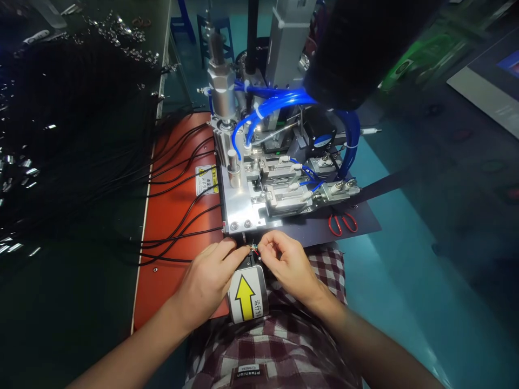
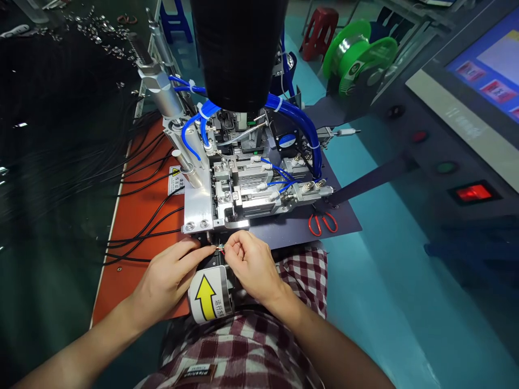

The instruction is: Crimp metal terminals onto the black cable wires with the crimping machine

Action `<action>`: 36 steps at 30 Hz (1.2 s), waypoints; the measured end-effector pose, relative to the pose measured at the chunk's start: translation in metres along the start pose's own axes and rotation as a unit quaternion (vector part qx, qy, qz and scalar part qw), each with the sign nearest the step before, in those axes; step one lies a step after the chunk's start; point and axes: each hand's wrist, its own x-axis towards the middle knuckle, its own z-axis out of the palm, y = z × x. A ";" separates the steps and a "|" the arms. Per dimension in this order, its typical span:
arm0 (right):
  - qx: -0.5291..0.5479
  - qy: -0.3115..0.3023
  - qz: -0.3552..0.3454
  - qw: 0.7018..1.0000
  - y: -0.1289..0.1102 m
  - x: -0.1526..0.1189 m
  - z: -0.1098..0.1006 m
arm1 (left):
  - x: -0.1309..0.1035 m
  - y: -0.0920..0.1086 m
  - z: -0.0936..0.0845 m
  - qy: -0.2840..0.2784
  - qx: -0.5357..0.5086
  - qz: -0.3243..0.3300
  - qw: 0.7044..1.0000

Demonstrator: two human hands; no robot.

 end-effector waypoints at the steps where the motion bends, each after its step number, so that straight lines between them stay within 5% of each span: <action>1: 0.015 -0.001 0.008 1.000 0.002 0.000 0.000 | 0.000 0.000 0.000 0.000 0.000 0.001 1.000; 7: 0.175 -0.036 0.122 0.976 0.012 0.000 0.002 | 0.001 0.001 -0.002 0.005 -0.003 -0.002 1.000; 17: 0.242 -0.049 0.139 0.959 0.011 0.006 0.012 | 0.000 0.000 -0.002 -0.010 -0.007 -0.008 1.000; 23: 0.181 0.001 0.149 0.972 0.008 0.007 0.013 | 0.001 0.000 -0.002 -0.014 -0.015 -0.009 1.000; 30: 0.234 -0.022 0.168 0.957 0.005 0.010 0.012 | 0.004 0.006 -0.011 -0.065 -0.041 -0.076 0.994; 36: 0.220 -0.023 0.161 0.962 0.009 0.009 0.011 | 0.000 0.004 -0.011 -0.062 0.047 -0.015 0.997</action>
